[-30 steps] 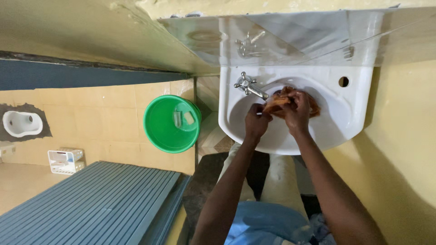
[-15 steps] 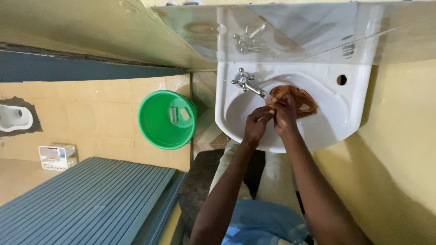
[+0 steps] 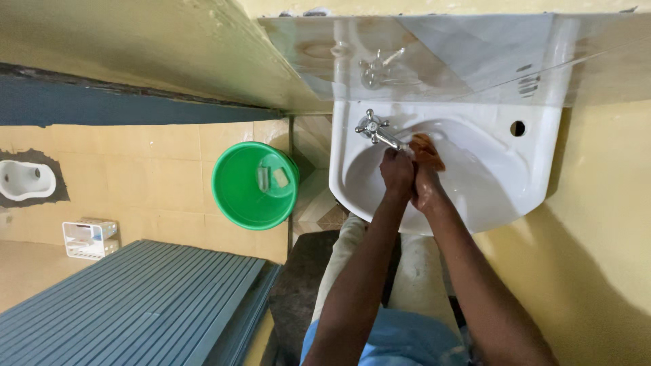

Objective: The person washes an orange cloth under running water at a white sink, then wipes the sink basin and the tiled wall above it. The person repeatedly rinses and wrings the cloth while cleaning the sink area.

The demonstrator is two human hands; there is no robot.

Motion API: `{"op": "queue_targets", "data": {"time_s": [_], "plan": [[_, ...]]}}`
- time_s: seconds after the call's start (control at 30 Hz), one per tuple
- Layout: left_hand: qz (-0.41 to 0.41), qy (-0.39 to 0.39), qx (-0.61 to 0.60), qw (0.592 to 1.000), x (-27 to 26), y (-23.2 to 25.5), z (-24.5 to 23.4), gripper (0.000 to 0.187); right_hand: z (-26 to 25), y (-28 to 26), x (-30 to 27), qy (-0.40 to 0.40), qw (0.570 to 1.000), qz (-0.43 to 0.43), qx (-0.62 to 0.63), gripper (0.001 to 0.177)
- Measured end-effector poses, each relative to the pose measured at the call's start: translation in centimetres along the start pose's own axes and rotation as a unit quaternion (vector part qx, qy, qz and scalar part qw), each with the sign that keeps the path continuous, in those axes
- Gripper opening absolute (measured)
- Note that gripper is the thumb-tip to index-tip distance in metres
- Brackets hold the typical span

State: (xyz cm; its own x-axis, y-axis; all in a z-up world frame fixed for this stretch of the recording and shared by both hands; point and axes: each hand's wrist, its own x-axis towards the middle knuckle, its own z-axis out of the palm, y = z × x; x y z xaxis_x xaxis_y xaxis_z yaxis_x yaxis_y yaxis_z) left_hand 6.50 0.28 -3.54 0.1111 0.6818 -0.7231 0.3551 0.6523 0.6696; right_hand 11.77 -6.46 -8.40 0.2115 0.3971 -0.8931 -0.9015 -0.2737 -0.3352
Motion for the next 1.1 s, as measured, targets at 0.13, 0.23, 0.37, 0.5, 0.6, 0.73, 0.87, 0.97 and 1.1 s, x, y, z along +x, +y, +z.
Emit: {"op": "queue_targets", "data": {"time_s": [0.13, 0.23, 0.37, 0.5, 0.6, 0.73, 0.87, 0.97, 1.1], "plan": [[0.131, -0.018, -0.151, 0.980, -0.7, -0.1, 0.2, 0.025, 0.8, -0.3, -1.2, -0.006, 0.998, -0.043, 0.053, 0.038], [0.167, -0.092, -0.019, 0.981, -1.5, -1.3, 0.5, 0.025, 0.4, -1.3, -1.1, -0.048, 0.994, -0.086, 0.039, 0.040], [0.264, 0.055, 0.045, 0.962, -1.2, -0.4, 0.4, 0.030, 0.9, -1.6, -2.5, -0.087, 0.993, -0.036, 0.074, 0.057], [0.257, 0.001, 0.180, 0.949, -5.4, 2.2, 0.0, 0.021, 1.6, -2.7, -5.3, -0.088, 0.993, -0.055, 0.058, 0.076], [0.315, -0.061, 0.184, 0.929, -11.4, 3.7, -0.9, 0.025, 0.4, -4.1, -6.4, -0.316, 0.928, 0.039, 0.195, 0.067], [0.335, -0.099, 0.246, 0.904, -16.0, 4.4, -1.7, 0.039, -3.2, -2.6, -5.9, -0.280, 0.950, -0.076, 0.114, 0.053], [0.431, -0.024, 0.211, 0.877, -7.9, 4.7, -2.9, 0.034, -2.5, -1.4, -1.0, -0.133, 0.979, -0.152, -0.007, 0.039], [0.360, -0.053, 0.374, 0.853, -1.1, 1.3, -2.5, 0.033, -2.4, 0.0, 0.6, 0.009, 0.993, -0.107, 0.041, 0.029], [0.198, 0.010, 0.311, 0.929, 4.3, -3.6, 0.6, 0.032, -1.4, 0.3, 0.5, 0.081, 0.988, -0.079, 0.104, 0.017]]}}
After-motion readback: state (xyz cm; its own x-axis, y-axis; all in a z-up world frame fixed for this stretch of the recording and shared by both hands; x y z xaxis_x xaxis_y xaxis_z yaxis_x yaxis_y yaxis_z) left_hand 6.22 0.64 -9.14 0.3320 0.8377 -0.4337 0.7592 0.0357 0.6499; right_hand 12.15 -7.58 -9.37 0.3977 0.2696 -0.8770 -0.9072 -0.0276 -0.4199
